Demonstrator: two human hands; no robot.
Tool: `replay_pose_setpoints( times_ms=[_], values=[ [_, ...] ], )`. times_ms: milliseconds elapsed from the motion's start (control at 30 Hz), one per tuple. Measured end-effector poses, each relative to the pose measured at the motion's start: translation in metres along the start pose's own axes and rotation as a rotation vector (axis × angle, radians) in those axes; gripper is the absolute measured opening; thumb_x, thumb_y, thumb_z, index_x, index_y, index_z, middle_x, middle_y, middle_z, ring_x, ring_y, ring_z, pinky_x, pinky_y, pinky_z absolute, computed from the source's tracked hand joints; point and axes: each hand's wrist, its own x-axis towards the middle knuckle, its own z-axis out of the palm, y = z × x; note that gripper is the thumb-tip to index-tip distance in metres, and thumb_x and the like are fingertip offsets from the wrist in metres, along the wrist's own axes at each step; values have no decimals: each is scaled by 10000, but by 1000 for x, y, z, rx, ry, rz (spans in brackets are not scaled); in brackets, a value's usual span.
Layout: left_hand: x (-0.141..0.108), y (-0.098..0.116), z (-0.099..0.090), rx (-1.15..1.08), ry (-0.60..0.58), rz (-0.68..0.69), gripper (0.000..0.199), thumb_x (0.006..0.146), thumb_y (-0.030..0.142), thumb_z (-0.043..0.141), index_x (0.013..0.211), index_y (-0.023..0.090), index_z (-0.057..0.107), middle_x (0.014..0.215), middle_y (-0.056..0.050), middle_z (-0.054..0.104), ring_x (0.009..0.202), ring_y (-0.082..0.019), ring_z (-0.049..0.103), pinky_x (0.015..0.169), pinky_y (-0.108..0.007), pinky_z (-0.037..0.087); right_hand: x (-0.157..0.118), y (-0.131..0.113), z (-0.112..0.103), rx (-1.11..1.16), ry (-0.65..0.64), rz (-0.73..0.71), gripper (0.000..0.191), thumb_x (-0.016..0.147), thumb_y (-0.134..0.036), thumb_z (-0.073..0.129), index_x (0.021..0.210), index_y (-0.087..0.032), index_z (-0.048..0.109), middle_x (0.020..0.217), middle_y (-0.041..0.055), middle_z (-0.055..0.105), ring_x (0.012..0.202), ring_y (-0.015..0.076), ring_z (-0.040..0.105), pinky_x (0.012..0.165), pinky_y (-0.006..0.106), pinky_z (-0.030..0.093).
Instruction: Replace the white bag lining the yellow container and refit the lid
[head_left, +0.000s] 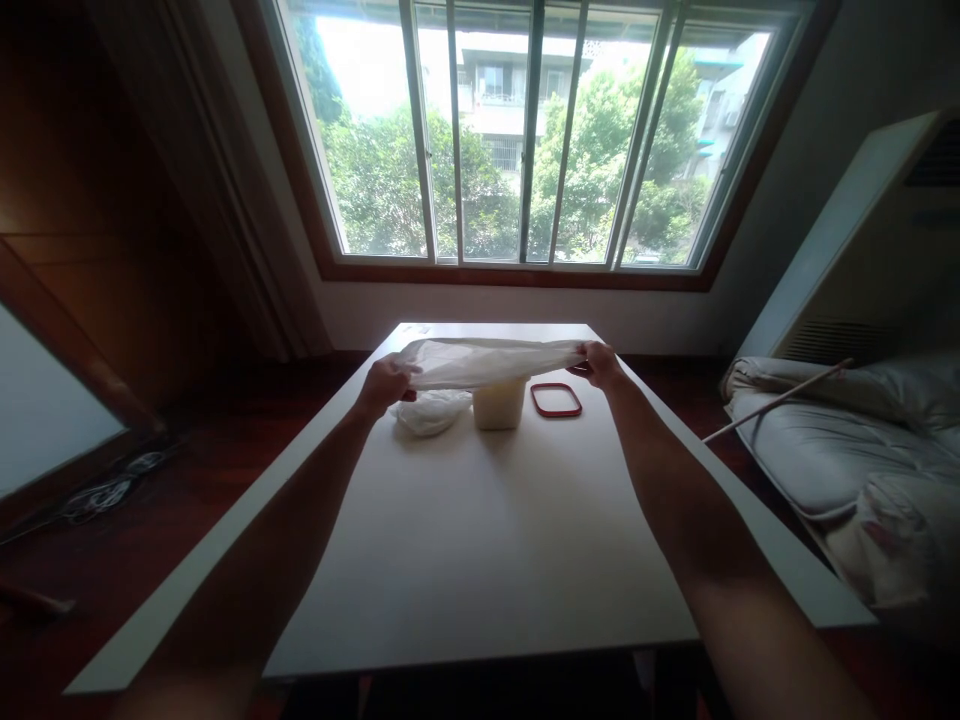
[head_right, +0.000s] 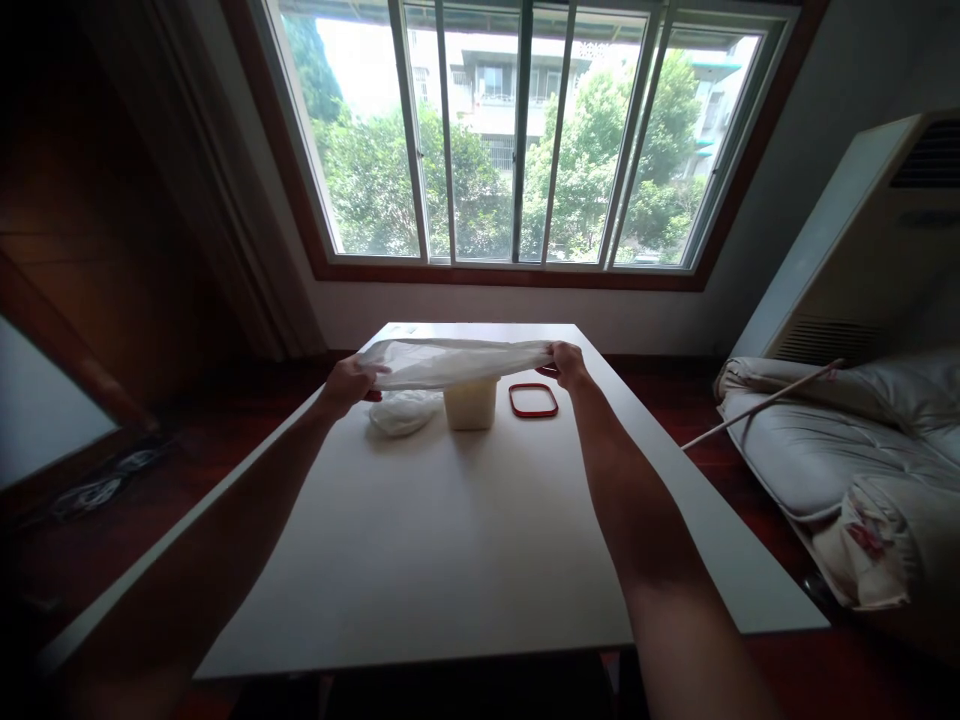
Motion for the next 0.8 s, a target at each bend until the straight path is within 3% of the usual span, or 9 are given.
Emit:
replay_pose_setpoints(
  times_ms=[100,233,333,500,567,667,800],
  values=[
    [-5,16,9,-306,-90,-81,351,680,193,690,1020,134,627,949,-91,674,564,-133,620,500,-304,594,-7,-10,8,105,-68,25,130,701,-99,599,804,-161,548,710,20,632,641,166,669,638,316,601],
    [-15,39,26,-457,-119,-83,447,670,155,610,1115,149,571,867,-43,623,540,-122,606,467,-286,588,-28,-29,25,147,-335,-83,236,640,-118,624,872,-158,598,828,37,678,779,192,695,701,296,580],
    [-22,51,38,-446,-162,-34,411,670,167,596,1079,144,557,792,-18,593,546,-135,616,458,-281,582,-51,-40,37,3,-443,-261,355,642,-172,672,996,-155,646,917,44,703,845,187,681,750,283,560],
    [-34,64,57,-443,-283,67,368,697,235,652,1042,157,552,846,-39,644,619,-167,662,516,-302,596,-85,-46,56,-275,-692,-593,650,670,-347,816,1264,-181,610,1155,88,685,1025,227,654,882,345,535],
    [-39,70,65,-432,-332,102,390,736,296,663,1088,164,558,862,-49,667,621,-175,666,532,-311,593,-93,-42,66,-409,-700,-717,785,632,-422,861,1328,-189,582,1268,122,639,1130,270,614,947,385,510],
    [-45,78,75,-384,-388,156,414,804,396,630,1154,178,591,850,-47,678,573,-156,631,492,-277,548,-102,-32,82,-562,-596,-880,849,604,-481,882,1349,-207,581,1332,145,595,1182,307,571,977,417,483],
    [-46,80,80,-271,-367,237,418,865,436,545,1169,170,653,854,-56,698,595,-161,630,479,-245,500,-104,-22,95,-630,-485,-944,513,751,-471,786,1165,-192,668,1091,107,681,947,240,625,836,345,499]
  ],
)
